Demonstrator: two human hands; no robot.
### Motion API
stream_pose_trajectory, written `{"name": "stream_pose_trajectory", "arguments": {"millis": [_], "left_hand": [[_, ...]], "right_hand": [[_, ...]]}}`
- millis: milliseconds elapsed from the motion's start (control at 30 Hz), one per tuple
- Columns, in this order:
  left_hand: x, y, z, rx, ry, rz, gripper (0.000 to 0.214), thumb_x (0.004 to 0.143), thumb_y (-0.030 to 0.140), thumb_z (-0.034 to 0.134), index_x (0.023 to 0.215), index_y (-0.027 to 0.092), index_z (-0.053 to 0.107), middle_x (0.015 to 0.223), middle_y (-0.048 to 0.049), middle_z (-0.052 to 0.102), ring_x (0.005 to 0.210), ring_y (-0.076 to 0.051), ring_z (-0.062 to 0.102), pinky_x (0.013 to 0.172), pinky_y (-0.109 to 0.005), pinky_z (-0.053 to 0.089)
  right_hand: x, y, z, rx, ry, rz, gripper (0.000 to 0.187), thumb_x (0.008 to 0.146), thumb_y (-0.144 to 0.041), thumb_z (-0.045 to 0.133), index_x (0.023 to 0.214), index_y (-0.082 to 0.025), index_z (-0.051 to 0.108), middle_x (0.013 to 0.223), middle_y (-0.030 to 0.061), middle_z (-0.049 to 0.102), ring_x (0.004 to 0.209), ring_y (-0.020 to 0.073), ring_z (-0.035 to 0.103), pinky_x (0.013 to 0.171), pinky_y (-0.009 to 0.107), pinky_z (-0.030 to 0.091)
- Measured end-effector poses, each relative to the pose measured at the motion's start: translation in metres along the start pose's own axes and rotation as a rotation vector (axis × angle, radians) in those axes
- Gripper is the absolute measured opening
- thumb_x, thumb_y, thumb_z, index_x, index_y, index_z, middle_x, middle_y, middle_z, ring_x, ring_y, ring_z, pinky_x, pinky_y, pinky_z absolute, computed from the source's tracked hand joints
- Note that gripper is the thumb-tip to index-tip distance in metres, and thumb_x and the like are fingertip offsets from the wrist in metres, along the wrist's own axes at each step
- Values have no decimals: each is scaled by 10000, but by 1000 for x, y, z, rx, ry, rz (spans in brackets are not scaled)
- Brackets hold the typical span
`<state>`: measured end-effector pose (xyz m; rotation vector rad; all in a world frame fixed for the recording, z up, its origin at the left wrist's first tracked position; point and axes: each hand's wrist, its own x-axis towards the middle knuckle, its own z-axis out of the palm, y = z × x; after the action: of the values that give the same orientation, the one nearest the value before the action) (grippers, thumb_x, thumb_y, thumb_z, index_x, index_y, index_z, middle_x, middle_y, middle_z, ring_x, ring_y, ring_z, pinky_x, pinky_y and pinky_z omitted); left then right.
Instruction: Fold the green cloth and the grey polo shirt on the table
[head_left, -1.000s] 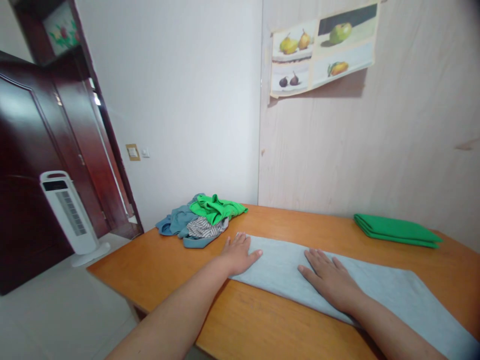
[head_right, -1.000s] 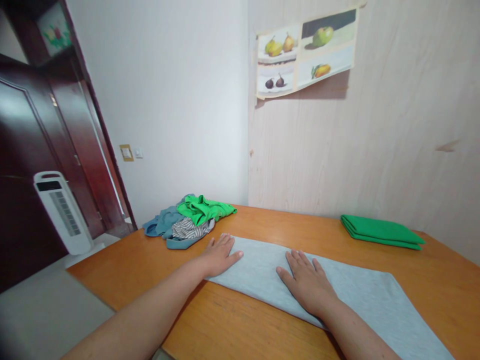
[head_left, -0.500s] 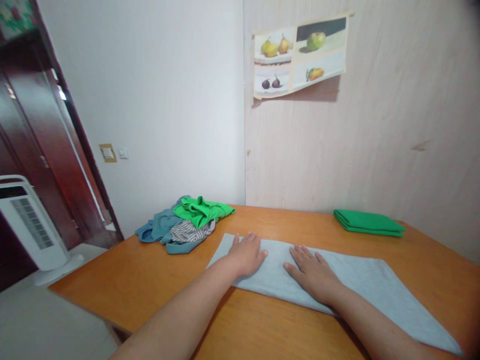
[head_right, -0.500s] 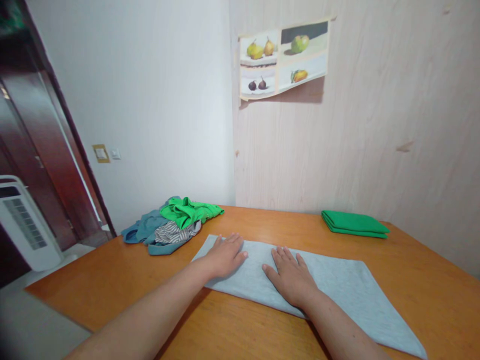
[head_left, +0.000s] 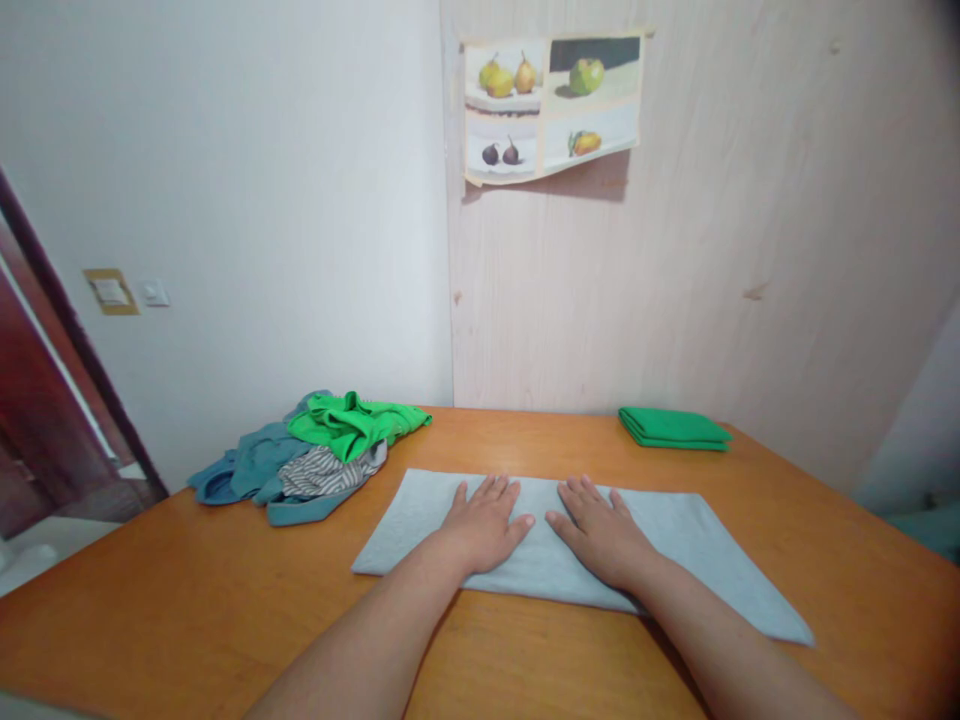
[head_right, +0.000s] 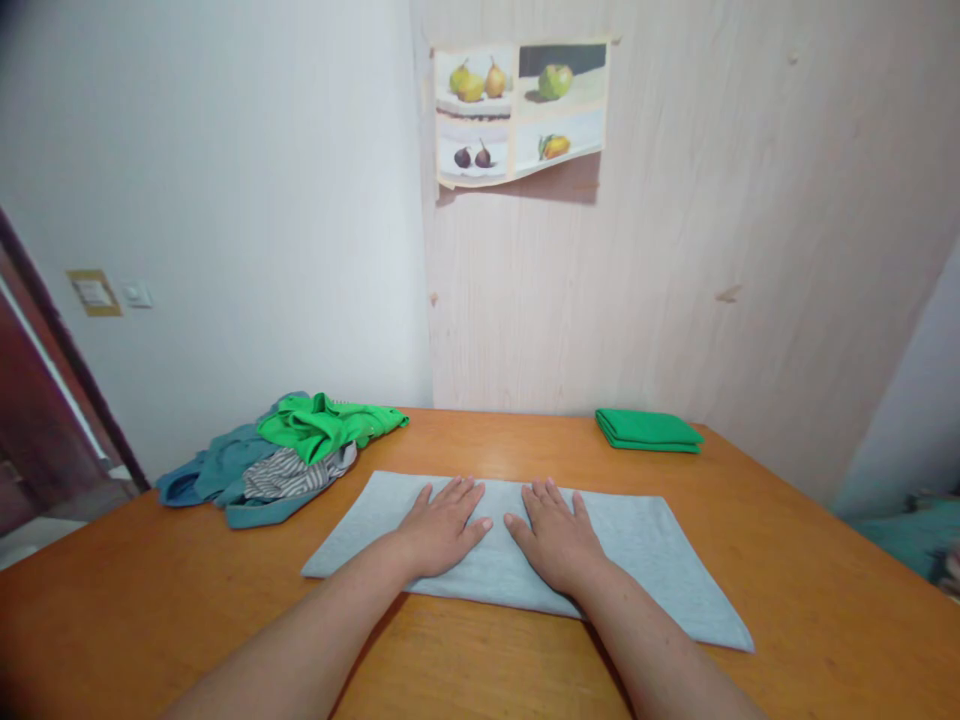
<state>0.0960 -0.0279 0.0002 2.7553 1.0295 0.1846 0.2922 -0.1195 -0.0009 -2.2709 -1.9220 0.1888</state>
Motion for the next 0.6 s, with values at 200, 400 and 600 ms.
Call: {"name": "stream_pose_trajectory", "arguments": {"millis": [200, 400, 600], "left_hand": [[0, 2, -1, 13, 0, -22, 738, 949, 681, 227, 1546, 252, 294, 1622, -112, 213, 1502, -330, 142, 1144, -664, 93], [4, -3, 3, 16, 8, -19, 733, 946, 682, 238, 1542, 261, 306, 1623, -107, 207, 1502, -336, 140, 1137, -671, 94], [5, 0, -1, 35, -16, -27, 752, 948, 675, 237, 1547, 224, 300, 1625, -110, 182, 1505, -329, 131, 1139, -667, 91]], "right_hand": [[-3, 5, -3, 2, -52, 17, 823, 944, -680, 160, 1567, -148, 239, 1639, 94, 165, 1518, 265, 72, 1196, 535, 41], [1, 26, -9, -25, 27, 227, 871, 936, -690, 111, 1572, -101, 195, 1643, 132, 142, 1518, 287, 28, 1186, 554, 24], [5, 46, -4, -25, -3, 368, 900, 923, -700, 119, 1571, -79, 177, 1639, 158, 144, 1514, 294, 64, 1185, 554, 22]]}}
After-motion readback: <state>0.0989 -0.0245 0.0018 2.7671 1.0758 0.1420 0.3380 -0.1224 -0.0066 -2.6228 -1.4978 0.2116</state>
